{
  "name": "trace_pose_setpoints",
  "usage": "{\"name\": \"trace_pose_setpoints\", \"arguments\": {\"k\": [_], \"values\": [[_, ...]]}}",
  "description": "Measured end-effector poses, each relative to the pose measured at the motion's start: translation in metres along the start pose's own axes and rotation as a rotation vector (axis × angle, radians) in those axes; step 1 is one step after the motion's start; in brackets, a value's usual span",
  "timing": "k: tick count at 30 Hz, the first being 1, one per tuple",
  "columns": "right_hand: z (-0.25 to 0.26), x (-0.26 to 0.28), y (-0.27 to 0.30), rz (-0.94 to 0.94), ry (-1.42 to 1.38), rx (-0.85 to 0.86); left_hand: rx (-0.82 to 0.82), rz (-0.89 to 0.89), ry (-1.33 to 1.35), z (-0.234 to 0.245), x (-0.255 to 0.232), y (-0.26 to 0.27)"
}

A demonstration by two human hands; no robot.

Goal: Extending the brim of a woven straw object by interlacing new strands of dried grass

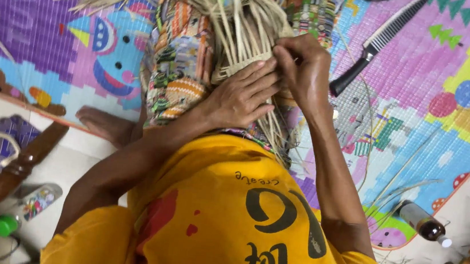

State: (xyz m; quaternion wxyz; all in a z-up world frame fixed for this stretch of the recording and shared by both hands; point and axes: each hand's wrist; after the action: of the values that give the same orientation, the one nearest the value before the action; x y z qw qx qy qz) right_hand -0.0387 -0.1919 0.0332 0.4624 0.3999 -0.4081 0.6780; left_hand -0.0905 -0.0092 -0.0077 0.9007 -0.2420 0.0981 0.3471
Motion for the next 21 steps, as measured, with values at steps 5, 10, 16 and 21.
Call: {"name": "trace_pose_setpoints", "arguments": {"k": [5,10,16,21], "values": [[-0.012,0.002,-0.011,0.086,0.244,-0.032,-0.201,-0.069,0.064,-0.003,0.008,0.002],[-0.011,-0.008,-0.023,0.105,0.477,0.025,-0.165,-0.136,0.071,-0.014,0.016,0.004],[-0.002,-0.045,-0.025,-0.250,-0.189,0.137,-0.117,-0.140,-0.012,-0.046,0.025,0.020],[0.009,-0.045,-0.018,-0.310,-0.370,0.197,-0.149,-0.076,-0.007,-0.025,0.006,0.010]]}}
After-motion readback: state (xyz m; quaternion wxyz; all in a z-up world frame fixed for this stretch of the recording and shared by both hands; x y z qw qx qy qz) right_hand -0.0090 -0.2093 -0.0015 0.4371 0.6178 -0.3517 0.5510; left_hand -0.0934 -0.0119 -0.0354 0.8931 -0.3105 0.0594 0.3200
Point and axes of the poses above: each hand's wrist, its own y-axis away from the middle knuckle, its own z-axis out of the back of the hand, x = y × z, and after that the axes turned 10 degrees about -y, right-handed
